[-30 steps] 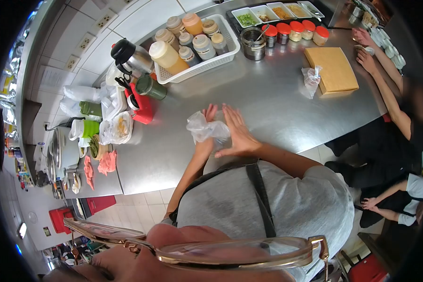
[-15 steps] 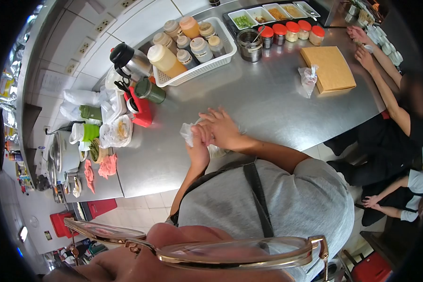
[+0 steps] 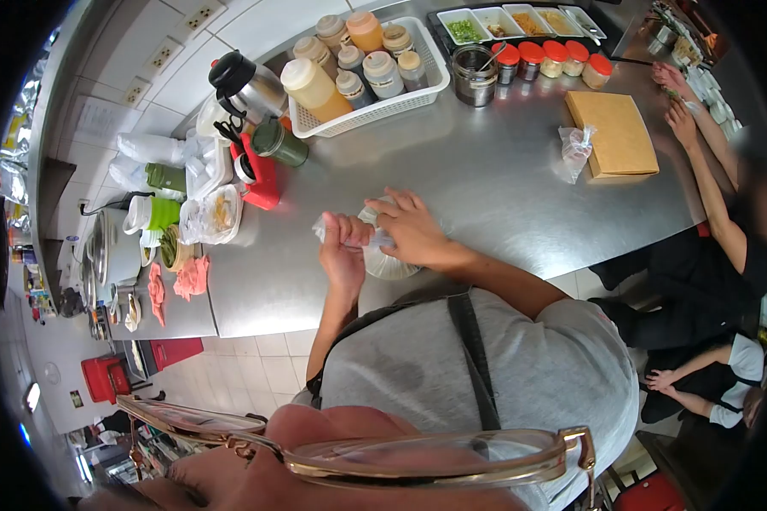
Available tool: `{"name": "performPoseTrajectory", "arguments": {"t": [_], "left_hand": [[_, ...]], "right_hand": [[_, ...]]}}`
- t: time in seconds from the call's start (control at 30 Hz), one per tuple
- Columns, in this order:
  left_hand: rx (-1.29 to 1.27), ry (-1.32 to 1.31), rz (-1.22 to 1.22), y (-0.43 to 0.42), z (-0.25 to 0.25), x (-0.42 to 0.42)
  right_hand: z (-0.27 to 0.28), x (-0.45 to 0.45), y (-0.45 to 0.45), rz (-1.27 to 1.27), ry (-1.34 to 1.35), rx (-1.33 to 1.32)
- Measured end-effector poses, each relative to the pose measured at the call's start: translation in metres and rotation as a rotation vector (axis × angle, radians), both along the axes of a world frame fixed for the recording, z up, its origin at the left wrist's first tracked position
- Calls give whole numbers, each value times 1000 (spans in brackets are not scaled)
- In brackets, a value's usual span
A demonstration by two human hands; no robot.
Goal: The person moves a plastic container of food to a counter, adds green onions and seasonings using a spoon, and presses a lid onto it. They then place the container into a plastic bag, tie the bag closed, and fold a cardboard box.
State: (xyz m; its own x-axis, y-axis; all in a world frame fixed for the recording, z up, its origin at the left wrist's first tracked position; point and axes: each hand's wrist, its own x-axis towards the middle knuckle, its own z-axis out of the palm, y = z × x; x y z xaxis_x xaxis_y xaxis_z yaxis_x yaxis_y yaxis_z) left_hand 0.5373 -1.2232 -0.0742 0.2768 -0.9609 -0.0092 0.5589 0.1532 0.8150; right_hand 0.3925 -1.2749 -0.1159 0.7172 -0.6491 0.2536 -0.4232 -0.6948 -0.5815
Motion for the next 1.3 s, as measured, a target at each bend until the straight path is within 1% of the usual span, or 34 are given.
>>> {"name": "performPoseTrajectory", "arguments": {"t": [0.03,0.07,0.13,0.17,0.23,0.27,0.33,0.37,0.43,0.47,0.53,0.57,0.63,0.77,0.83,0.87,0.93,0.97,1.03,1.07,1.13,1.17,1.23,1.27,1.3], "left_hand": [[24,-189,7,0,1,4],[30,-189,14,4,1,11],[192,-988,28,10,1,29],[201,-987,32,13,-1,33],[279,-1111,-86,20,0,37],[287,-1112,-87,22,4,37],[373,-716,-241,24,14,32],[380,-714,-243,25,15,29],[183,-628,-311,22,17,24],[185,-628,-310,17,17,24],[-206,-1406,-232,11,18,23],[-200,-1405,-233,13,21,21],[-229,-1848,-191,16,28,16],[-226,-1812,-109,15,18,20],[-99,-1886,-218,15,8,29],[-92,-1886,-216,17,7,29],[-62,-1796,-184,22,7,26],[-53,-1794,-185,24,10,25],[140,-1597,-372,25,14,22],[142,-1594,-371,25,12,23],[273,-615,-657,27,5,27],[275,-612,-655,27,2,27],[75,-897,-552,24,5,25],[79,-897,-551,25,8,20],[13,-1315,-345,27,12,12]], "right_hand": [[0,0,0,-10,-2,-23],[1,-2,1,-3,-2,-18],[5,-5,-1,-12,104,-57],[6,-5,0,-5,105,-51],[7,-5,0,0,232,-114],[9,-5,1,3,231,-107],[10,-7,1,10,273,-176],[9,-8,3,11,275,-169],[6,-7,1,10,224,-188],[3,-6,0,12,223,-186],[-2,-5,1,-12,86,-177],[-1,-6,2,-9,86,-172],[5,-9,0,12,193,-115],[-1,-7,-1,-2,104,-138],[4,-9,-2,18,148,-141],[3,-9,-3,24,148,-139],[1,-8,-2,12,134,-159],[0,-8,-1,19,135,-154],[-1,-7,-2,3,52,-202],[1,-8,-2,6,54,-201],[6,-11,-3,29,155,-161],[4,-11,-4,32,157,-159],[0,-11,-6,45,185,-194],[-2,-10,-6,48,183,-191],[-3,-9,-5,26,151,-197]]}}
